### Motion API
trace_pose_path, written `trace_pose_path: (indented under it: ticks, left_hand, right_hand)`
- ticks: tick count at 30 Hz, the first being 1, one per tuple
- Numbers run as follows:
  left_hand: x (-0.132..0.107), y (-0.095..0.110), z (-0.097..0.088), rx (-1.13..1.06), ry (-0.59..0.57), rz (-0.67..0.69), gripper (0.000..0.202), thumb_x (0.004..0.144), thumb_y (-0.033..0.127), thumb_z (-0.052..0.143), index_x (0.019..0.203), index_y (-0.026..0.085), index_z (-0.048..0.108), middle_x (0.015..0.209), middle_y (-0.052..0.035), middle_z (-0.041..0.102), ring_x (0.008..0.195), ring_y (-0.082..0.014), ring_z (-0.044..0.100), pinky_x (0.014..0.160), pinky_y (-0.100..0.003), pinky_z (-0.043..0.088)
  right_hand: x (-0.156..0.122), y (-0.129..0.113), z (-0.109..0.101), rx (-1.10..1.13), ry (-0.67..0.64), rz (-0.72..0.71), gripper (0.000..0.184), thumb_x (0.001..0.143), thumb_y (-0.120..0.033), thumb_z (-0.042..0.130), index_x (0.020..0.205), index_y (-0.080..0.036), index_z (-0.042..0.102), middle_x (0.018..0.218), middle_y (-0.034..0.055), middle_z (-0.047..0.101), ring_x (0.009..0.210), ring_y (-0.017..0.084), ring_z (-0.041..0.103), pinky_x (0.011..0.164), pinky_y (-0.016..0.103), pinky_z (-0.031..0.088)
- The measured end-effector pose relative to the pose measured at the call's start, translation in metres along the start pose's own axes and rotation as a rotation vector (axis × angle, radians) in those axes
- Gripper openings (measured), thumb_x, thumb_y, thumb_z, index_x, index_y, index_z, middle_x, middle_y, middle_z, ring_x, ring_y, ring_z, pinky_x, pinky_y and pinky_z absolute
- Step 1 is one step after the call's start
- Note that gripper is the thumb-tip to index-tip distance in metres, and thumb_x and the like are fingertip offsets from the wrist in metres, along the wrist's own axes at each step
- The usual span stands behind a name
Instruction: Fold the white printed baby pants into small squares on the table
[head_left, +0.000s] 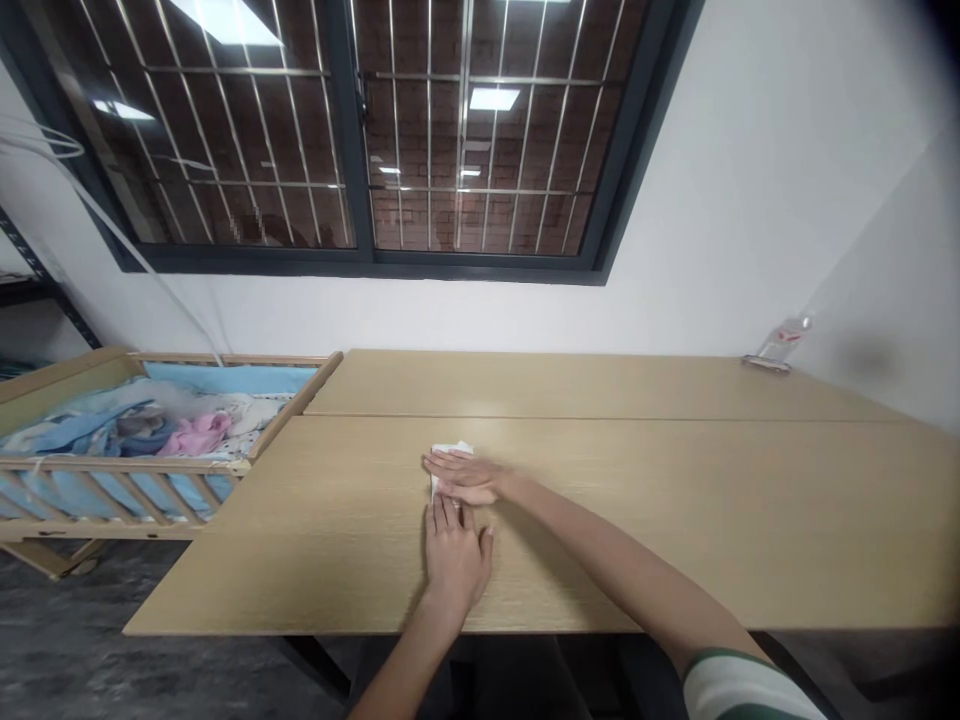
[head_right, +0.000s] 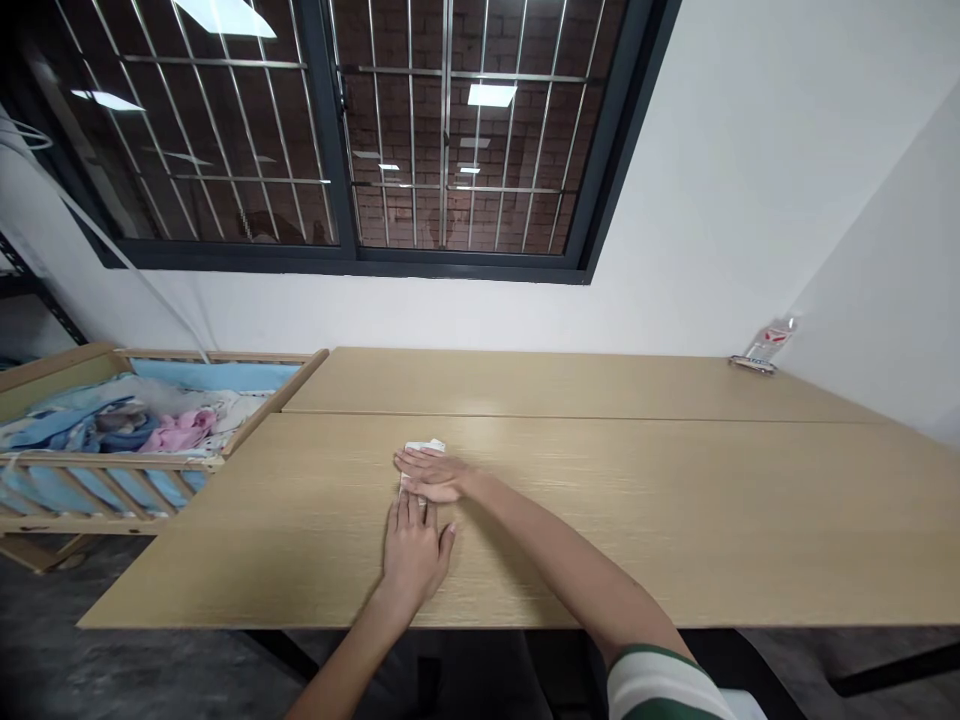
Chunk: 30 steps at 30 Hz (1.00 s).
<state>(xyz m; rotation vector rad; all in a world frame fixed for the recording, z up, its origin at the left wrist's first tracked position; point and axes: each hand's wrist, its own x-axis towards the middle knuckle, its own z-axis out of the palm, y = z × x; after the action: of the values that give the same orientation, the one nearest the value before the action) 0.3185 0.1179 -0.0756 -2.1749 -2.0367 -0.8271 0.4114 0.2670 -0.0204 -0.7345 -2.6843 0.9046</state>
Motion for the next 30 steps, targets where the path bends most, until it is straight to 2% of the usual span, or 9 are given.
trace_pose_path:
  ticks: [3,7,13,17,20,23,26,28,30]
  left_hand:
    - [0.000,-0.001,0.000,0.010,-0.015,-0.004,0.059,0.097,0.042,0.047,0.143,0.005,0.056,0.150,-0.0288,0.049,0.144,-0.0446,0.039,0.116,-0.061,0.032]
    - [-0.001,-0.002,0.001,0.040,-0.028,0.002,0.061,0.097,0.042,0.046,0.145,0.004,0.053,0.152,-0.0304,0.046,0.142,-0.0449,0.040,0.114,-0.060,0.035]
    - [-0.001,-0.003,0.002,0.035,0.024,0.008,0.058,0.097,0.042,0.047,0.145,0.010,0.053,0.149,-0.0254,0.051,0.141,-0.0424,0.041,0.112,-0.059,0.035]
    - [0.003,-0.008,-0.009,0.005,0.067,0.015,0.051,0.097,0.041,0.047,0.137,0.011,0.057,0.141,-0.0232,0.055,0.134,-0.0385,0.046,0.112,-0.055,0.034]
    - [0.012,-0.016,-0.021,-0.071,0.075,-0.063,0.038,0.098,0.038,0.045,0.121,0.012,0.059,0.124,-0.0193,0.060,0.118,-0.0341,0.053,0.101,-0.049,0.040]
    - [0.024,-0.025,-0.031,-0.082,0.020,-0.102,0.032,0.099,0.038,0.044,0.114,0.014,0.057,0.117,-0.0160,0.060,0.111,-0.0314,0.055,0.095,-0.044,0.042]
    - [0.038,-0.034,-0.037,0.011,-0.090,-0.178,0.038,0.101,0.041,0.040,0.120,0.012,0.055,0.119,-0.0180,0.061,0.114,-0.0319,0.057,0.095,-0.042,0.041]
    - [0.048,-0.040,-0.037,0.059,-0.140,-0.247,0.045,0.102,0.045,0.035,0.118,0.009,0.057,0.116,-0.0217,0.063,0.112,-0.0344,0.060,0.094,-0.043,0.042]
    - [0.056,-0.044,-0.034,0.075,-0.165,-0.282,0.053,0.102,0.049,0.033,0.114,0.005,0.060,0.113,-0.0261,0.065,0.110,-0.0376,0.062,0.093,-0.046,0.042]
  right_hand:
    - [0.009,0.011,-0.005,-0.041,0.006,0.029,0.067,0.097,-0.064,0.049,0.152,-0.026,0.050,0.164,0.0026,0.036,0.155,0.022,0.026,0.129,0.040,0.012]
    - [0.019,0.026,-0.009,-0.023,0.081,0.022,0.067,0.095,-0.064,0.053,0.151,-0.026,0.051,0.163,0.0031,0.038,0.154,0.022,0.029,0.129,0.038,0.015]
    - [0.027,0.040,-0.006,-0.026,0.132,0.052,0.075,0.091,-0.073,0.054,0.149,-0.026,0.054,0.161,0.0043,0.042,0.153,0.024,0.031,0.129,0.039,0.016]
    - [0.024,0.039,-0.011,0.047,0.175,0.138,0.079,0.094,-0.077,0.043,0.154,-0.025,0.047,0.166,0.0045,0.032,0.157,0.025,0.021,0.130,0.042,0.011]
    - [0.019,0.040,-0.018,0.149,0.299,0.253,0.080,0.096,-0.077,0.035,0.155,-0.024,0.044,0.168,0.0066,0.026,0.157,0.027,0.017,0.129,0.047,0.014]
    - [0.012,0.047,-0.020,0.227,0.467,0.324,0.071,0.092,-0.072,0.053,0.141,-0.022,0.060,0.156,0.0126,0.048,0.147,0.032,0.041,0.122,0.051,0.030]
    - [0.007,0.054,-0.015,0.266,0.551,0.333,0.047,0.080,-0.059,0.073,0.106,-0.020,0.075,0.115,0.0131,0.075,0.110,0.031,0.069,0.103,0.048,0.050]
    - [0.003,0.057,-0.010,0.278,0.571,0.330,0.038,0.080,-0.055,0.073,0.092,-0.019,0.073,0.097,0.0104,0.077,0.091,0.027,0.071,0.090,0.044,0.055]
    - [-0.001,0.058,-0.006,0.299,0.598,0.324,0.037,0.082,-0.054,0.070,0.089,-0.018,0.071,0.093,0.0091,0.076,0.085,0.023,0.069,0.082,0.039,0.056]
